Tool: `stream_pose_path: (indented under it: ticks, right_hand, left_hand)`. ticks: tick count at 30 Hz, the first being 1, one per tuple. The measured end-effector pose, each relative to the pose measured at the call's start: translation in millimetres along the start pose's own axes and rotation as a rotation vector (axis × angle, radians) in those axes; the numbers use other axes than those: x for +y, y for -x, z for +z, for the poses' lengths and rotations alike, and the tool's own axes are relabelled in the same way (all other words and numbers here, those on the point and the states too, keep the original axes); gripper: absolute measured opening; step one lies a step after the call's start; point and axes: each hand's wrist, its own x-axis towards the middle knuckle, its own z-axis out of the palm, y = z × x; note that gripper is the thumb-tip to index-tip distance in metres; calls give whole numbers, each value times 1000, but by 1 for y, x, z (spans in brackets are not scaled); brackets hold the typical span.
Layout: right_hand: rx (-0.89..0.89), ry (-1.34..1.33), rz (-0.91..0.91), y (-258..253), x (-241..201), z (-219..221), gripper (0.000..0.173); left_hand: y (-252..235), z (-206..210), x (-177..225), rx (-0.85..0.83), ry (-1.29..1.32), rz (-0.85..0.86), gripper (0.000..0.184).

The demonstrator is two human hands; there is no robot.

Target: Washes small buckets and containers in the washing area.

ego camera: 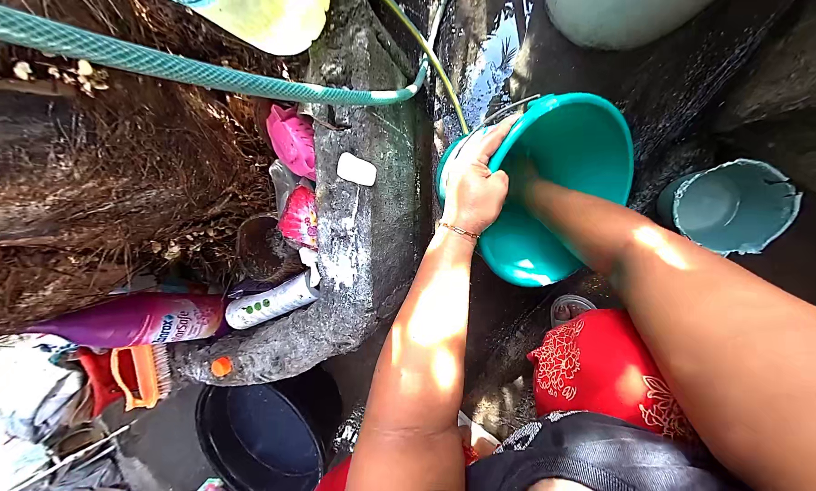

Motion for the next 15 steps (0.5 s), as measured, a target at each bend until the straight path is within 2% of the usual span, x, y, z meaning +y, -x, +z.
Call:
stream_pose_path:
  ticks: [3, 4, 6, 7, 9, 10, 13, 15]
  right_hand:
    - [-211, 16, 91, 30, 9, 11, 79]
    - [-291, -36, 80, 41, 3, 18, 76]
    - [-328, -320, 18, 57, -15, 32, 57]
    - [-315, -495, -6, 60, -23, 33, 51]
    - [-105, -776, -81, 71, -33, 44, 36]
    - [-29, -830, -137, 80, -29, 47, 33]
    - [1, -710, -289, 119, 5, 51, 24]
    - [63, -456, -284, 148, 30, 47, 21]
  left_hand:
    - [2, 1, -3, 1, 42, 44, 65]
    - [3, 5, -2, -1, 56, 36, 63]
    - [2, 14, 5, 27, 48, -32, 63]
    - [0, 16, 7, 54, 37, -80, 63]
    - [0, 15, 6, 94, 27, -136, 64]
    - [1, 14, 3, 94, 35, -129, 63]
    - [6, 9, 0, 106, 39, -116, 63]
    - [10, 4, 2, 112, 3, -156, 61]
